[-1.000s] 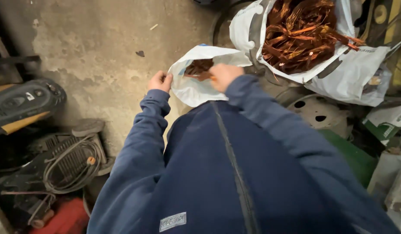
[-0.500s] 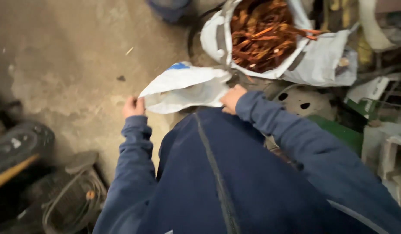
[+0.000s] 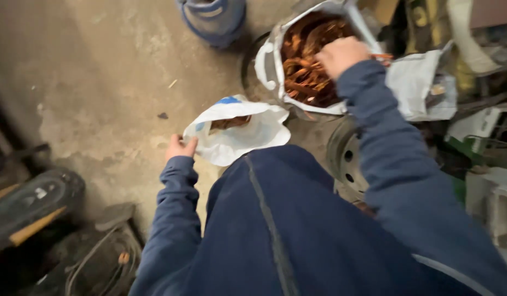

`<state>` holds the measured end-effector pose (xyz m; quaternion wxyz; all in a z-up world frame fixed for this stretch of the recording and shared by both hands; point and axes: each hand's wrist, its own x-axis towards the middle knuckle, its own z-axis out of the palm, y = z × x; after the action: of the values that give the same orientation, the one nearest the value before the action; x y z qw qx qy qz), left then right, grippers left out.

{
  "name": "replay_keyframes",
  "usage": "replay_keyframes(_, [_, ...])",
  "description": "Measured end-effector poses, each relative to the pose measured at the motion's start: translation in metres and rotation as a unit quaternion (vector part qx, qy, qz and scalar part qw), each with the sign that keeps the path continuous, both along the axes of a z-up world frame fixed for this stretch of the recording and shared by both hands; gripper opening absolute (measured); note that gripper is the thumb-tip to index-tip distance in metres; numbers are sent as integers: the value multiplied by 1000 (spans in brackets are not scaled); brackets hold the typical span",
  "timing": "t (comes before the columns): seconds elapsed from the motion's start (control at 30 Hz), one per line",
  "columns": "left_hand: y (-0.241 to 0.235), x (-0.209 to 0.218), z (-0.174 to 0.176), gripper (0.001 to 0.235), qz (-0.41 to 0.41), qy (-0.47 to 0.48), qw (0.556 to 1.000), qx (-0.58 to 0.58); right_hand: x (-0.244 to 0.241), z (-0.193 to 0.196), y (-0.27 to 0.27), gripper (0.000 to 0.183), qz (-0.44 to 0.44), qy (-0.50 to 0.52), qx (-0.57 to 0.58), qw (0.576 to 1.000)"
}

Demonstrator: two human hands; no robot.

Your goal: Sorting copper wire scrap into a smaller bag.

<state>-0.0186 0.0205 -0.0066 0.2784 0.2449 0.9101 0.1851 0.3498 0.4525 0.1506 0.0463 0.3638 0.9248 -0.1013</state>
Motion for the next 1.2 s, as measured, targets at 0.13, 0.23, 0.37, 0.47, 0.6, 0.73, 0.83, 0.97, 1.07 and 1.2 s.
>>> replay_keyframes(0.13, [-22,4,-15,60,48,-73,996,-7,53,14,-14,17,-12,273,10,962])
replay_keyframes(0.23, [-35,12,-17,56,44,-96,994,4,70,49,-49,15,-108,360,-62,924])
replay_keyframes(0.37, [-15,10,-12,53,13,-104,994,26,-10,124,-112,23,-48,440,-243,863])
replay_keyframes(0.47, [-2,3,5,50,4,-113,993,39,-65,82,-145,16,188,364,-182,894])
replay_keyframes(0.6, [-5,-1,3,44,13,-101,993,64,-130,15,-202,12,252,341,-197,884])
replay_keyframes(0.73, [-11,0,13,32,24,-105,991,79,-156,-61,-226,21,212,208,-246,923])
replay_keyframes(0.83, [-19,-4,13,29,24,-109,989,93,-142,-82,-235,31,192,186,-239,934])
replay_keyframes(0.97, [-28,-7,-14,32,33,-175,979,96,-81,-74,-221,29,129,228,-235,936])
replay_keyframes(1.07, [-42,-22,-54,32,-15,-106,990,96,-37,-9,-187,26,-55,241,-228,942])
replay_keyframes(1.2, [-6,-16,3,35,31,-118,989,79,32,27,-119,20,-186,318,-104,924])
